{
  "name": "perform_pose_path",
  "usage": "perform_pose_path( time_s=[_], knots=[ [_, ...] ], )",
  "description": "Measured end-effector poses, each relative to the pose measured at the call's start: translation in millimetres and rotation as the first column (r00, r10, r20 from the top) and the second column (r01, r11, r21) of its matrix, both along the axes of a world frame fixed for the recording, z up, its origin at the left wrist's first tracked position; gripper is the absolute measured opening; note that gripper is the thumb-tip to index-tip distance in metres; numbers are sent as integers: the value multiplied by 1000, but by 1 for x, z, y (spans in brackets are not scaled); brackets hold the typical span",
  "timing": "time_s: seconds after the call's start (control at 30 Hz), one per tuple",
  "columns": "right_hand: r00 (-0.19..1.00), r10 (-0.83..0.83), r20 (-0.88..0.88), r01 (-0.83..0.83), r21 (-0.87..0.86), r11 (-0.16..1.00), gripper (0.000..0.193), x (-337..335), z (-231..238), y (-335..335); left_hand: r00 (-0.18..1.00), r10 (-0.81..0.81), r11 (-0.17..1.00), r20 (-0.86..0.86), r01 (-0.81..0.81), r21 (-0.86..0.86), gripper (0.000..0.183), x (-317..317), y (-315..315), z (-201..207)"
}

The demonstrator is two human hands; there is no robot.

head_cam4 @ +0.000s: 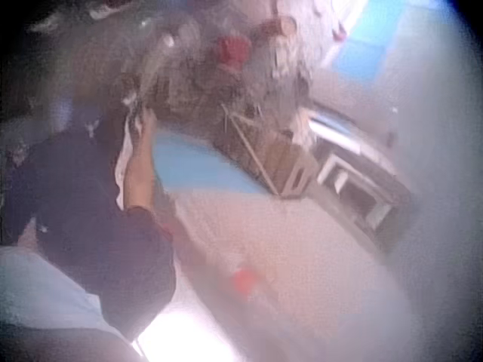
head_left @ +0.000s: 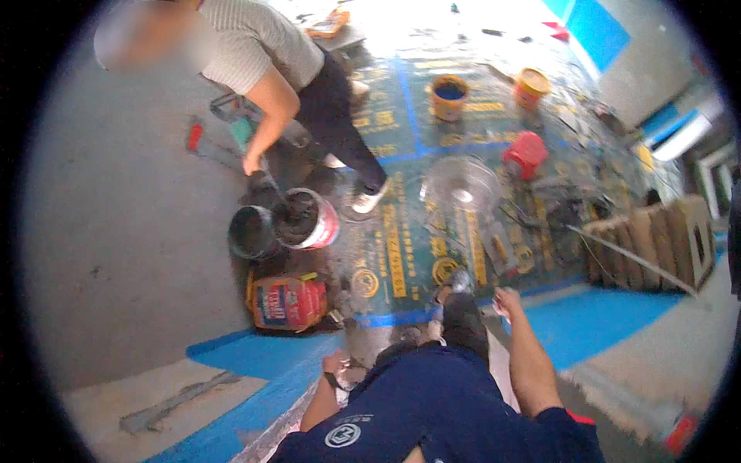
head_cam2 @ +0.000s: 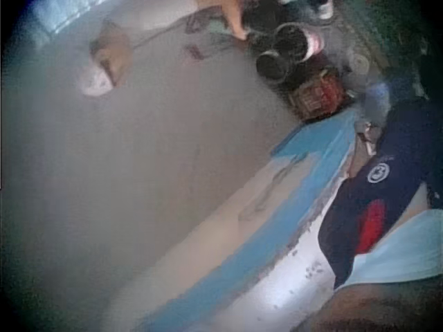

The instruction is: The person measures a wall section using a tape measure and aligns it with a green laser line. They then scoop adhesive from a bucket and apply it to the wall with a trowel, smoothing the surface in preparation for tile installation.

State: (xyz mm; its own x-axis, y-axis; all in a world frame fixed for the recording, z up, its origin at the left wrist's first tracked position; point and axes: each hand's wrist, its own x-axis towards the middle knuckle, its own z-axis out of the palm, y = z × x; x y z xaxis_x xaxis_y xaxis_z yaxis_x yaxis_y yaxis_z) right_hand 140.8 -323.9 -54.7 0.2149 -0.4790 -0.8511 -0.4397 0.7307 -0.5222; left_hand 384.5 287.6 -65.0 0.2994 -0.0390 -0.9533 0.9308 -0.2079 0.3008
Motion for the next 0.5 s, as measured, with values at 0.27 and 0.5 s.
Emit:
perform_pose_path(
  time_s=[0.27, 0.5],
  knots=[
    [982, -96, -164, 88, -53, 995, 15, -49, 46, -112, 982, -169, 830, -89, 93, -549, 20, 86, -183, 28],
    [955, -207, -213, 193, -87, 977, 18, -73, 91, -147, 878, -379, 921, 292, 388, 29, 9, 153, -357, 98]
  ],
)
